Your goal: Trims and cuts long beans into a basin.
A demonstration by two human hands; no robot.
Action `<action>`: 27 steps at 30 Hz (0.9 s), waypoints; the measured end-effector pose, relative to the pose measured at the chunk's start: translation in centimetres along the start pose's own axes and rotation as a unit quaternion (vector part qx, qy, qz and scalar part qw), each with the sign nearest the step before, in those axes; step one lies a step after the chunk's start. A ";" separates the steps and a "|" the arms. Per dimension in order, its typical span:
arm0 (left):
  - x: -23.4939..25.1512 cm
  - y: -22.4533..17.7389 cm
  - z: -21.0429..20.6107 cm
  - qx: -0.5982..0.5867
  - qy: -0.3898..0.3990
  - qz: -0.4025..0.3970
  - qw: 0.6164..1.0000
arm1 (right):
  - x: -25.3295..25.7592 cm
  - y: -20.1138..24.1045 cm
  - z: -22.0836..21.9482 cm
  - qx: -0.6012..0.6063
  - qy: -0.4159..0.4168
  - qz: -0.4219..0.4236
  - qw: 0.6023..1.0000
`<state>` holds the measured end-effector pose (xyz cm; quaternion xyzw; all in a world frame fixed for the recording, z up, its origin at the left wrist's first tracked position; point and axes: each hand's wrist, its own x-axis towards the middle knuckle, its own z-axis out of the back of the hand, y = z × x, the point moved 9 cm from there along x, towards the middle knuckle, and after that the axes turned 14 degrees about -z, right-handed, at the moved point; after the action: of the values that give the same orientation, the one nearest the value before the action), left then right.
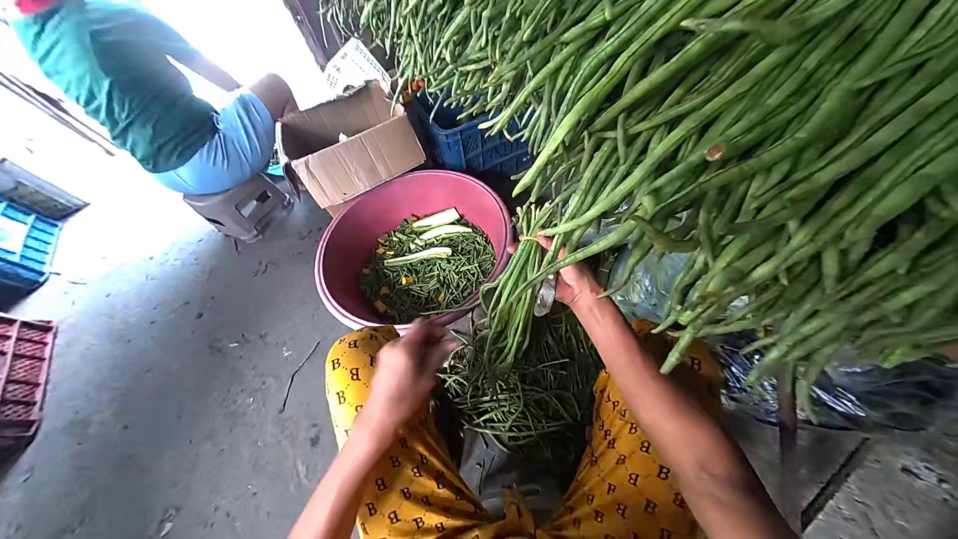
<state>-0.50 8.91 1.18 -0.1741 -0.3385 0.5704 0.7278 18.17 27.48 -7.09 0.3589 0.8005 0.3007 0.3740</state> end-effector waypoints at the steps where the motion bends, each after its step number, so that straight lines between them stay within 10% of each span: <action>1: 2.7 0.5 -3.1 -0.014 0.074 -0.004 0.997 | -0.2 -0.1 0.4 0.008 -0.008 0.000 1.000; 5: 8.6 2.3 -10.4 -0.066 0.222 0.014 0.973 | 0.3 0.2 3.8 0.051 -0.036 0.020 0.998; 10: 10.2 4.8 -11.1 -0.299 0.125 0.053 0.944 | -5.4 1.6 8.0 0.056 -0.124 0.091 0.987; 16: 9.7 5.1 -13.8 -0.241 0.063 0.033 0.968 | -3.9 4.0 4.0 -0.058 -0.236 0.043 0.969; 27: 9.8 6.4 -12.6 -0.307 0.014 0.085 0.948 | -2.1 4.8 9.7 -0.156 -0.205 0.128 0.958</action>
<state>4.86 21.72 -8.99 -0.4254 -0.4710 0.4957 0.5929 28.77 30.55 -7.88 0.4491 0.5972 0.3876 0.5398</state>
